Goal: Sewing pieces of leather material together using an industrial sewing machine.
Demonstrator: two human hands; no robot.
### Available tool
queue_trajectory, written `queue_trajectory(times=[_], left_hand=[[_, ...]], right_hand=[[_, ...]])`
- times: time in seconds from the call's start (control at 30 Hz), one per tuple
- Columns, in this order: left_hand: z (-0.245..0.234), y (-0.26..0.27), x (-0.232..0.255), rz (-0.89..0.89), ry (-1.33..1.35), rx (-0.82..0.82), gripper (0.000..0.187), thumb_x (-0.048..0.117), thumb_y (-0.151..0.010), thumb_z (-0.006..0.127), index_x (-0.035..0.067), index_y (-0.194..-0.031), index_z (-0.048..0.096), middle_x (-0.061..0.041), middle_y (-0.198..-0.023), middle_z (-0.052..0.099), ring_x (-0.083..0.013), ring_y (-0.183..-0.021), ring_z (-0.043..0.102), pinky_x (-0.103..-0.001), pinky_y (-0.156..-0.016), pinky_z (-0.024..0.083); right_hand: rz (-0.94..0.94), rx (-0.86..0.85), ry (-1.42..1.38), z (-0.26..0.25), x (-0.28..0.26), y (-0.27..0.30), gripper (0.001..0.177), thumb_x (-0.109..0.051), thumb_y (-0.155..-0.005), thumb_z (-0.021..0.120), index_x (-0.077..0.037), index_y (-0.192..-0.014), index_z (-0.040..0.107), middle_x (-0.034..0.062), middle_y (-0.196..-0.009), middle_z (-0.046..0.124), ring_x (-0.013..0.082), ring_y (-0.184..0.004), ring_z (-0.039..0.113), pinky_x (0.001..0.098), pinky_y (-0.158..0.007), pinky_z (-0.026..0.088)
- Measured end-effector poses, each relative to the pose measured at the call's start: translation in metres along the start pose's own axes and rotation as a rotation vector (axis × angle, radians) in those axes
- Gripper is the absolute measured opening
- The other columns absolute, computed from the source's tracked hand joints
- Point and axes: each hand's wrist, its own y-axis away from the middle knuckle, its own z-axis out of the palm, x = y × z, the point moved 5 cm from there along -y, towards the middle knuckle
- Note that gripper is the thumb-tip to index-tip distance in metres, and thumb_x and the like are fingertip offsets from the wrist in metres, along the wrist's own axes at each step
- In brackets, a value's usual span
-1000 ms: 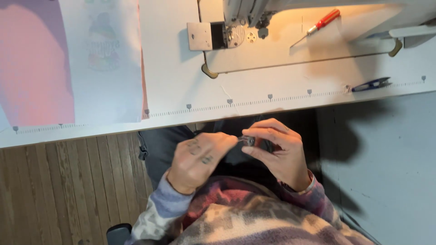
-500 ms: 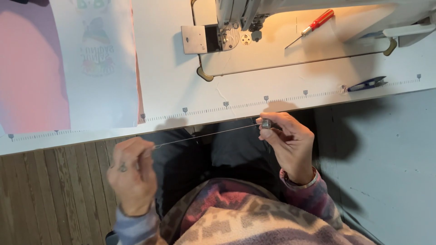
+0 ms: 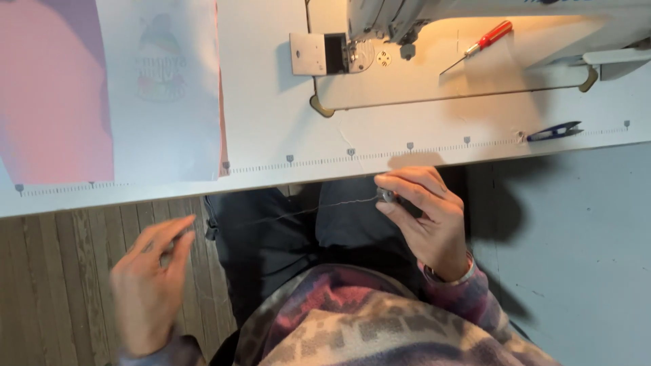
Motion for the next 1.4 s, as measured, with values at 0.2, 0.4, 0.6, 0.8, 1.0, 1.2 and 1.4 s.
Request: queue_trajectory(times=[0.2,0.4,0.6,0.8,1.0,1.2,1.4], left_hand=[[0.052,-0.011,0.080,0.174,0.993,-0.121,0.028,0.002,-0.091,0.073,0.005,-0.119,0.074,-0.011,-0.119,0.076,-0.0163,-0.101,0.075,-0.029,-0.086,0.063],[0.030,-0.007,0.113,0.279,0.904,0.143,0.026,0.000,-0.087,0.080,0.002,-0.113,0.073,-0.011,-0.113,0.074,-0.0146,-0.096,0.073,-0.026,-0.079,0.061],[0.025,0.012,0.098,0.224,0.722,0.223,0.019,0.004,-0.082,0.087,0.006,-0.099,0.080,-0.004,-0.083,0.075,-0.0084,-0.068,0.069,-0.022,-0.056,0.052],[0.075,0.012,0.118,0.026,1.231,-0.200,0.027,0.005,-0.088,0.081,0.000,-0.115,0.076,-0.005,-0.089,0.079,-0.0062,-0.070,0.069,-0.019,-0.058,0.054],[0.086,0.005,0.122,-0.115,1.325,-0.249,0.025,0.007,-0.094,0.073,-0.003,-0.118,0.074,-0.007,-0.092,0.078,-0.0101,-0.078,0.075,-0.021,-0.061,0.058],[0.106,0.009,0.118,-0.149,1.455,-0.250,0.026,0.006,-0.096,0.070,-0.006,-0.120,0.072,-0.011,-0.097,0.079,-0.0147,-0.083,0.078,-0.025,-0.069,0.063],[0.134,0.011,0.101,-0.305,1.848,-0.342,0.022,0.010,-0.101,0.063,-0.006,-0.114,0.071,-0.015,-0.098,0.078,-0.0197,-0.086,0.078,-0.033,-0.076,0.065]], right_hand=[[-0.100,-0.106,-0.155,0.017,-0.018,-0.010,0.036,-0.002,-0.083,0.081,0.000,-0.118,0.073,0.0090,-0.121,0.068,0.0223,-0.114,0.063,0.0336,-0.099,0.053],[0.255,-0.253,-1.058,0.051,0.007,0.003,0.031,-0.019,-0.102,0.071,0.004,-0.123,0.071,0.0110,-0.130,0.062,0.0245,-0.127,0.058,0.0480,-0.119,0.044],[0.390,-0.229,-1.343,0.064,0.018,0.003,0.029,-0.022,-0.109,0.066,0.003,-0.124,0.071,0.0107,-0.133,0.061,0.0264,-0.137,0.053,0.0559,-0.129,0.035],[0.480,-0.205,-1.240,0.067,0.021,0.004,0.032,-0.022,-0.107,0.063,0.006,-0.122,0.069,0.0112,-0.137,0.060,0.0269,-0.134,0.055,0.0498,-0.124,0.039],[0.582,-0.235,-1.328,0.073,0.020,0.009,0.039,-0.024,-0.111,0.055,0.011,-0.124,0.066,0.0156,-0.135,0.060,0.0270,-0.123,0.061,0.0424,-0.103,0.051],[0.458,-0.127,-0.926,0.073,0.006,0.011,0.031,-0.014,-0.110,0.058,0.013,-0.120,0.069,0.0155,-0.129,0.066,0.0232,-0.105,0.065,0.0355,-0.085,0.054],[-0.121,0.034,0.098,0.060,-0.051,-0.007,0.021,0.000,-0.088,0.078,0.002,-0.109,0.076,0.0085,-0.117,0.071,0.0254,-0.115,0.069,0.0416,-0.113,0.053]])
